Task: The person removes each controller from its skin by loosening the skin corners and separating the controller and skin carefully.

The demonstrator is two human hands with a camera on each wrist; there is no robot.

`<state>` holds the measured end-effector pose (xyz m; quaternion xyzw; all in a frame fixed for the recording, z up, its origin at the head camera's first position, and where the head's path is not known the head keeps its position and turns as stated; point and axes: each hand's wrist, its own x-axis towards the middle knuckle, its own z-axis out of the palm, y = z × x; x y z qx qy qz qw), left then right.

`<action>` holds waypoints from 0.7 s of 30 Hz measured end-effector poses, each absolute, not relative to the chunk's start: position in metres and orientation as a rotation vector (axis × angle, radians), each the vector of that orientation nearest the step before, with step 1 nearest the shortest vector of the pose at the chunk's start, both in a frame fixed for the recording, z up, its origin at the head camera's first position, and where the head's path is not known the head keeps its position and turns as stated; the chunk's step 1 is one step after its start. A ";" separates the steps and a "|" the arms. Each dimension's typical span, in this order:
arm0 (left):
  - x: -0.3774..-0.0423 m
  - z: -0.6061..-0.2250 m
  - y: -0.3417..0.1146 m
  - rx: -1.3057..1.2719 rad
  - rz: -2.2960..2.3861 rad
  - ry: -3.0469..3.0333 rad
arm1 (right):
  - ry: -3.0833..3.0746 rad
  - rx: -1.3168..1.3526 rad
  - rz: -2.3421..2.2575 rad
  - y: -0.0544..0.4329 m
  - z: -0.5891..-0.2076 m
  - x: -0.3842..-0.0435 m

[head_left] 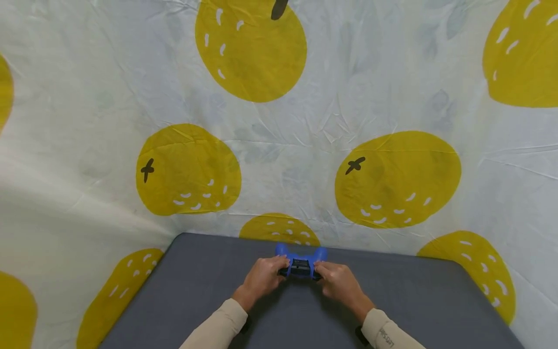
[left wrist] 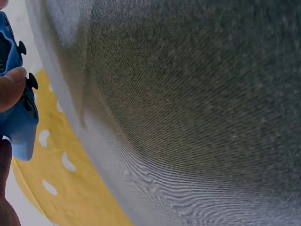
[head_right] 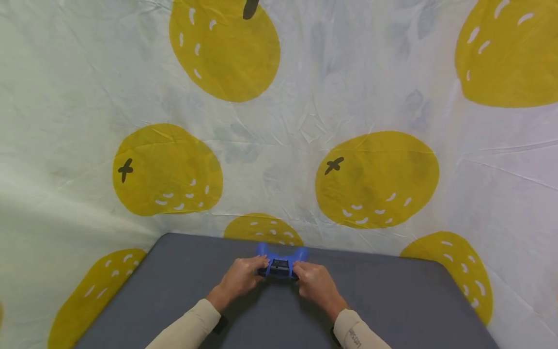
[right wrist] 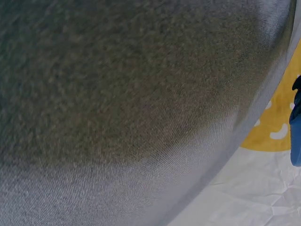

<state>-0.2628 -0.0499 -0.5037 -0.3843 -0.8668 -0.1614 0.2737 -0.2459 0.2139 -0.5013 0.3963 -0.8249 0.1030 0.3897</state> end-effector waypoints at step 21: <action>-0.259 -0.515 -0.052 -0.988 -0.477 -2.496 | -2.245 1.012 0.382 0.208 -0.518 -0.243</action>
